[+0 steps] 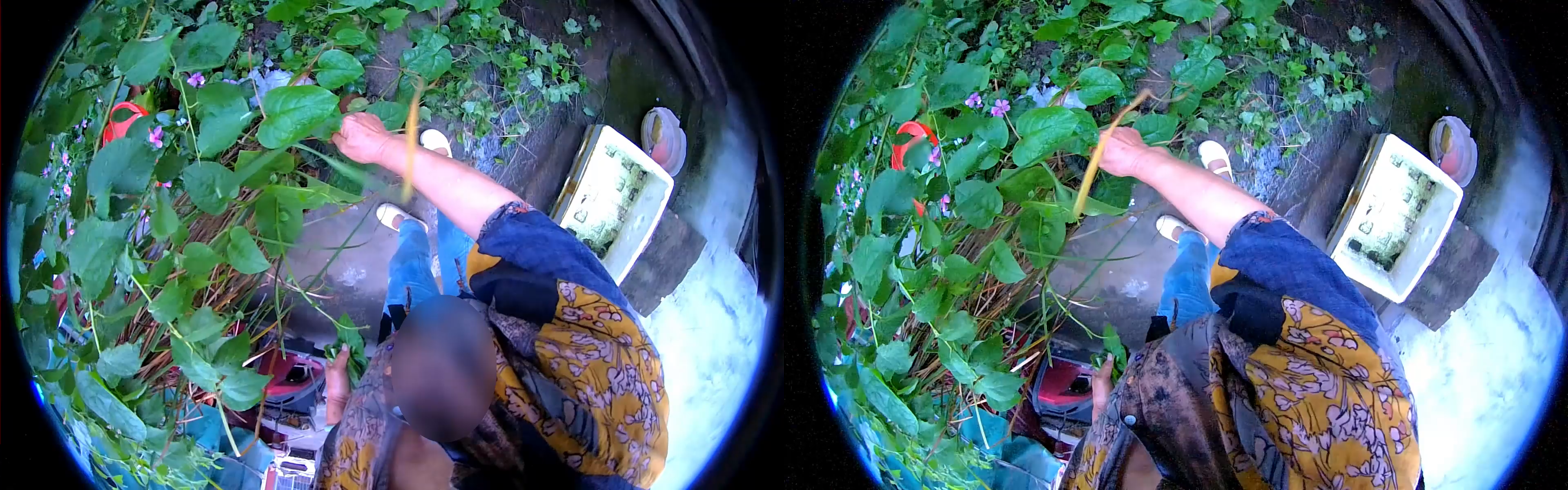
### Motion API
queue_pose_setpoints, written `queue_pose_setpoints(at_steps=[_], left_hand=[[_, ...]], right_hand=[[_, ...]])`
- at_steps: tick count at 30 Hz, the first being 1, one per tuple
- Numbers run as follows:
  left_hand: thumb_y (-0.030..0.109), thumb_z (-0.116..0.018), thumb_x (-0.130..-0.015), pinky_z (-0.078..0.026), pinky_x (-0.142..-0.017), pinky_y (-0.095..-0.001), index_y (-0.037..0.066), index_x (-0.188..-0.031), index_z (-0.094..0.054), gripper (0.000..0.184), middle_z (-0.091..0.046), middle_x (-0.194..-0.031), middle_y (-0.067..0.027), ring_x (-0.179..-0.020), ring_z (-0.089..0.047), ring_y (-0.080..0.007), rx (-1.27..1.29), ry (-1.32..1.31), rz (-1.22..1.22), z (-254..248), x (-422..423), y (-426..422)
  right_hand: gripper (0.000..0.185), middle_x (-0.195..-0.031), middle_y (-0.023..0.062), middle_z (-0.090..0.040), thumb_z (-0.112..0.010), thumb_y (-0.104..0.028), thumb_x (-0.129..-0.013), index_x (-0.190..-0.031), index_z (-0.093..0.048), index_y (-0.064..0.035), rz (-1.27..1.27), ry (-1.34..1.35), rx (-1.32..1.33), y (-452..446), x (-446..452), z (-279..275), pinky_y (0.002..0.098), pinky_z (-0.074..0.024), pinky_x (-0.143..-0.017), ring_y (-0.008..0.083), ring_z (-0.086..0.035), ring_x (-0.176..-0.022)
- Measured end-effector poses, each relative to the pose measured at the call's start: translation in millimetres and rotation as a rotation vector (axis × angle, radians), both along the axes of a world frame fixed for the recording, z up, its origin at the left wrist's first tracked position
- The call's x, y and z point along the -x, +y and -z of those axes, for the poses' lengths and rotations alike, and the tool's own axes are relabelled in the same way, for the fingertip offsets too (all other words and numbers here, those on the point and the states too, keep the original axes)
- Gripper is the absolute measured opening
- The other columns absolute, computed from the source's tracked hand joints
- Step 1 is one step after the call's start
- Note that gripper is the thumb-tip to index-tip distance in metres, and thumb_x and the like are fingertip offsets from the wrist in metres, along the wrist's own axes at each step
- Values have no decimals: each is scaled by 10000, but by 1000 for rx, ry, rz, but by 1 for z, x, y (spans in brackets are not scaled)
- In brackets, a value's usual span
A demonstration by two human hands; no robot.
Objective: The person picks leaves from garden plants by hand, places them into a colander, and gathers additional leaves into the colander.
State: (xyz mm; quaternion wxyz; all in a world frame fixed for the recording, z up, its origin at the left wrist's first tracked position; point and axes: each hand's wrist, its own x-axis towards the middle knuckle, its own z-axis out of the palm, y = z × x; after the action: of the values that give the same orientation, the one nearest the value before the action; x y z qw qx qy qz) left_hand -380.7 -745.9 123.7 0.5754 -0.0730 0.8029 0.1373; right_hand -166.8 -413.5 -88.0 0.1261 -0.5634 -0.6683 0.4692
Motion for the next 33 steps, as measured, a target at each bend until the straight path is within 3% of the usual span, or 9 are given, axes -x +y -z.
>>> queue_pose_setpoints(at_steps=[2, 4, 5, 13, 18, 23, 27, 28, 33], left_hand=[[232, -586, -854, -441, -710, -276, 13, -1032, -576, 282, -603, -907, -39, -786, -556, -129, 18, 2, -2, -4, -7, 7], [233, -589, -852, -445, -704, -277, 11, -1028, -581, 283, -605, -901, -38, -782, -561, -127, -29, -36, -36, 3, -6, 1], [233, -590, -852, -447, -700, -277, 11, -1027, -584, 283, -607, -899, -38, -781, -563, -126, -55, -52, -56, 4, -4, -3], [199, -592, -845, -472, -655, -285, 11, -1008, -585, 248, -614, -883, -49, -735, -586, -145, -14, 8, -16, 9, 2, -7], [196, -604, -830, -482, -639, -293, 3, -1003, -583, 260, -617, -881, -58, -725, -595, -156, 24, -14, -21, 17, 6, -9], [236, -620, -819, -455, -645, -292, 37, -1004, -589, 274, -602, -861, -33, -716, -560, -137, 10, 54, 58, 7, -12, 15], [288, -635, -812, -452, -641, -292, 39, -1003, -582, 318, -598, -871, -29, -723, -555, -137, 34, 61, 1, 18, -7, 7], [286, -638, -811, -452, -640, -292, 34, -1000, -581, 320, -598, -870, -31, -722, -553, -137, 58, 50, -2, 21, -5, 6], [286, -647, -807, -454, -643, -293, 21, -999, -579, 334, -597, -867, -35, -719, -551, -136, 87, -21, 7, 32, 3, 0]], right_hand=[[208, -721, 234, -592, -490, -226, -784, -818, -549, -30, -11, 51, -4, -4, 0, -2, 469, -464, -691, 392, -592, -721], [357, -817, 230, -618, -482, -175, -782, -1112, -550, -57, -23, 110, -8, -9, 0, -2, 464, -462, -745, 384, -599, -800], [535, -908, 226, -619, -469, -141, -781, -1304, -369, -97, -105, 78, 71, -10, -2, 1, 454, -454, -786, 367, -596, -870], [211, -860, 169, -638, -568, -228, -737, -879, -638, -89, 361, 116, 317, -72, -49, 92, 376, -475, -770, 318, -614, -833], [291, -935, 184, -635, -588, -275, -754, -986, -627, -104, 585, 132, 254, -48, -55, 123, 378, -470, -817, 332, -609, -903], [442, -1060, 186, -608, -608, -338, -744, -1103, -593, -80, 377, -273, 371, -64, -107, 150, 379, -450, -875, 322, -584, -989], [416, -1010, 205, -612, -595, -363, -739, -1042, -614, -80, 161, -440, 433, -131, -178, 148, 415, -452, -849, 356, -584, -951], [404, -1004, 202, -614, -590, -363, -743, -1030, -618, -79, 168, -486, 523, -127, -182, 107, 421, -452, -845, 357, -584, -950], [282, -913, 183, -634, -553, -294, -780, -942, -632, -77, 372, -445, 413, -139, -221, 148, 403, -473, -791, 345, -607, -869]])
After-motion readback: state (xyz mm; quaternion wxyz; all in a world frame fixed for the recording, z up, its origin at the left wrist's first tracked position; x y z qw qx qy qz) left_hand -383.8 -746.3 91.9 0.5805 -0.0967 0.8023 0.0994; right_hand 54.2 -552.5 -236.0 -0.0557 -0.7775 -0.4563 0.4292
